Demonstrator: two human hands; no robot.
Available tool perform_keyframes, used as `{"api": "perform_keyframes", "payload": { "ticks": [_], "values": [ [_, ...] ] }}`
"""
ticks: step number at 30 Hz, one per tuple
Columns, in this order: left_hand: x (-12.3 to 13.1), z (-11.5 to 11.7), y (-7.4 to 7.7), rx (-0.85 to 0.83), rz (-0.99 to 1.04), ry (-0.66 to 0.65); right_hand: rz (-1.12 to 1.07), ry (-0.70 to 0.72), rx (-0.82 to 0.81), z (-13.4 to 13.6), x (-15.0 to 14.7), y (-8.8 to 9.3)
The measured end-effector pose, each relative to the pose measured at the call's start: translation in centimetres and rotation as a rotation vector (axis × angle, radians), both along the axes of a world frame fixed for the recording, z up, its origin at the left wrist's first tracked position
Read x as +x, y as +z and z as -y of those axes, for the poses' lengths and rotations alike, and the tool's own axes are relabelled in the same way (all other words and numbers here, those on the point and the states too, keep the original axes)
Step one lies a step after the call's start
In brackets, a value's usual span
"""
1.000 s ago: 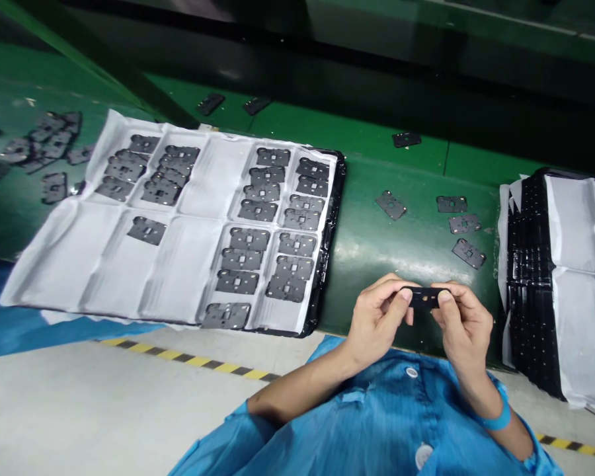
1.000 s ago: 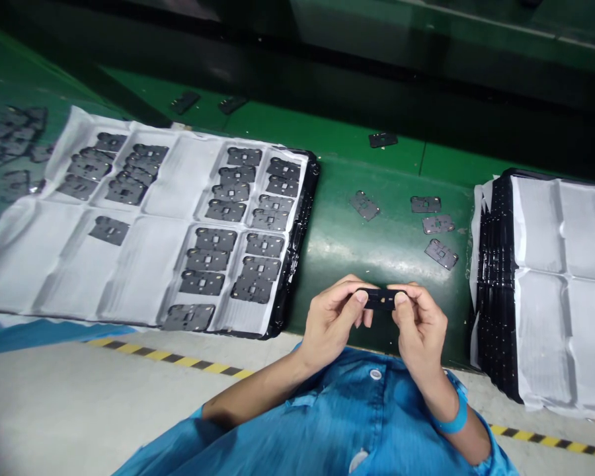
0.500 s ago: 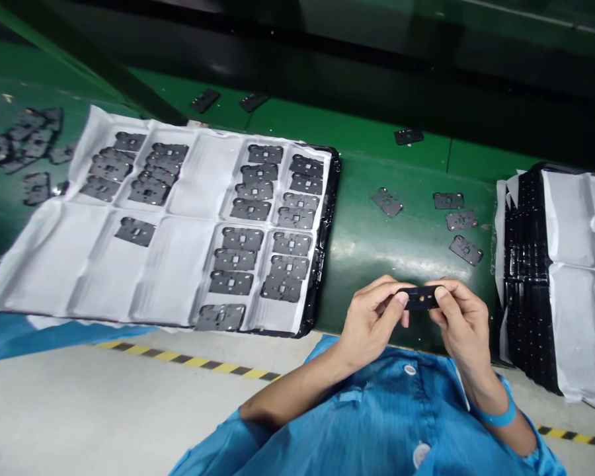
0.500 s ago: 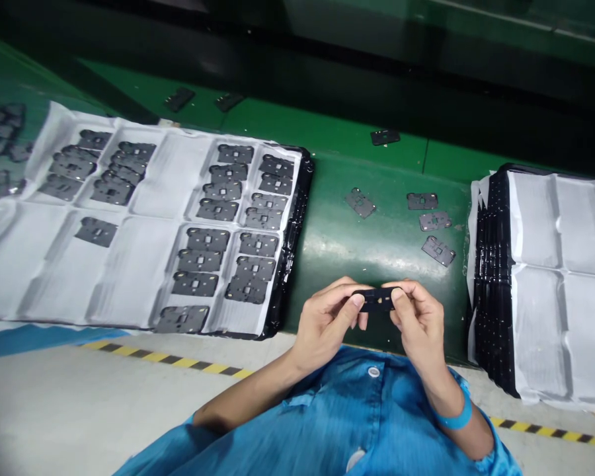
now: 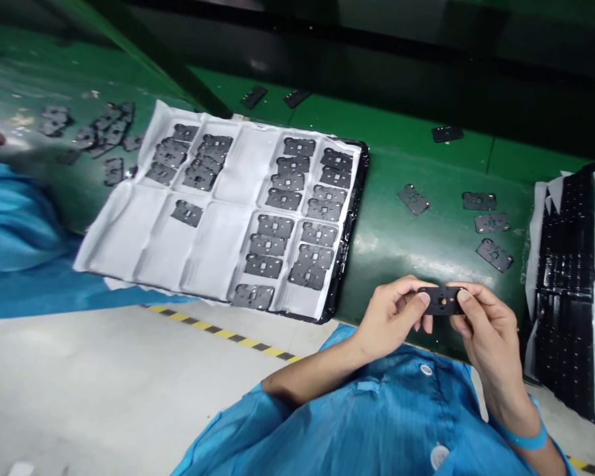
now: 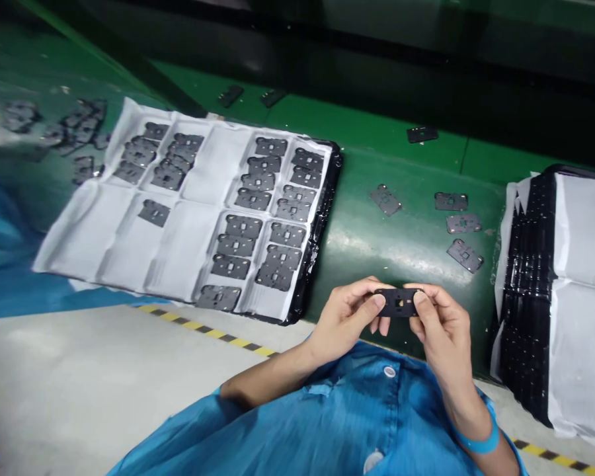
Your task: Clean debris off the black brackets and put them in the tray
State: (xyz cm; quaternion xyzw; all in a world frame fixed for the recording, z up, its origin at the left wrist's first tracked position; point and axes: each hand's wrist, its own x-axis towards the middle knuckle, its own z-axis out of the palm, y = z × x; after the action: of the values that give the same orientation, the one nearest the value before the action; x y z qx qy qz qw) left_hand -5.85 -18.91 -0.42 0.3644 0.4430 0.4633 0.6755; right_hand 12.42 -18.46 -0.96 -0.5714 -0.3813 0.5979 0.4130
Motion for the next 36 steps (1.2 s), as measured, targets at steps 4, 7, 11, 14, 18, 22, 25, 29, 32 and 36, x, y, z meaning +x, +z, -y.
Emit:
{"api": "perform_keyframes", "payload": {
  "ticks": [4,7,11,14,18,22,25,29,32,36],
  "values": [
    [-0.2,-0.4,0.2,-0.067,0.028,0.004,0.068,0.025,0.019,0.3,0.0,0.2],
    [-0.2,-0.6,0.3,-0.111,0.052,0.007,0.153,0.026,0.056,0.4,-0.3,0.7],
    [-0.1,-0.6,0.0,-0.157,0.036,0.024,0.261,0.018,0.134,0.7,-0.8,1.2],
    [0.0,-0.6,-0.6,-0.201,0.070,0.046,0.326,0.047,0.196,0.9,-0.9,1.1],
    [-0.1,-0.6,-1.4,-0.284,0.161,0.030,0.349,0.085,0.224,1.0,-1.0,1.0],
    [-1.6,-0.2,-0.9,-0.200,-0.023,-0.035,0.298,0.116,0.188,1.1,-1.1,0.8],
    [-4.0,-0.3,0.7,-0.027,-0.302,-0.073,0.265,0.187,0.161,1.0,-1.5,0.2],
    [-7.2,-4.3,2.2,0.193,-0.537,-0.178,0.255,0.269,0.187,0.3,-2.0,-1.0],
    [-8.4,-10.5,1.6,0.275,-0.713,-0.239,0.293,0.286,0.231,-0.3,-1.8,-2.2],
    [-7.9,-18.3,-0.5,0.268,-0.884,-0.296,0.359,0.292,0.279,-0.4,-1.1,-3.6]
  ]
}}
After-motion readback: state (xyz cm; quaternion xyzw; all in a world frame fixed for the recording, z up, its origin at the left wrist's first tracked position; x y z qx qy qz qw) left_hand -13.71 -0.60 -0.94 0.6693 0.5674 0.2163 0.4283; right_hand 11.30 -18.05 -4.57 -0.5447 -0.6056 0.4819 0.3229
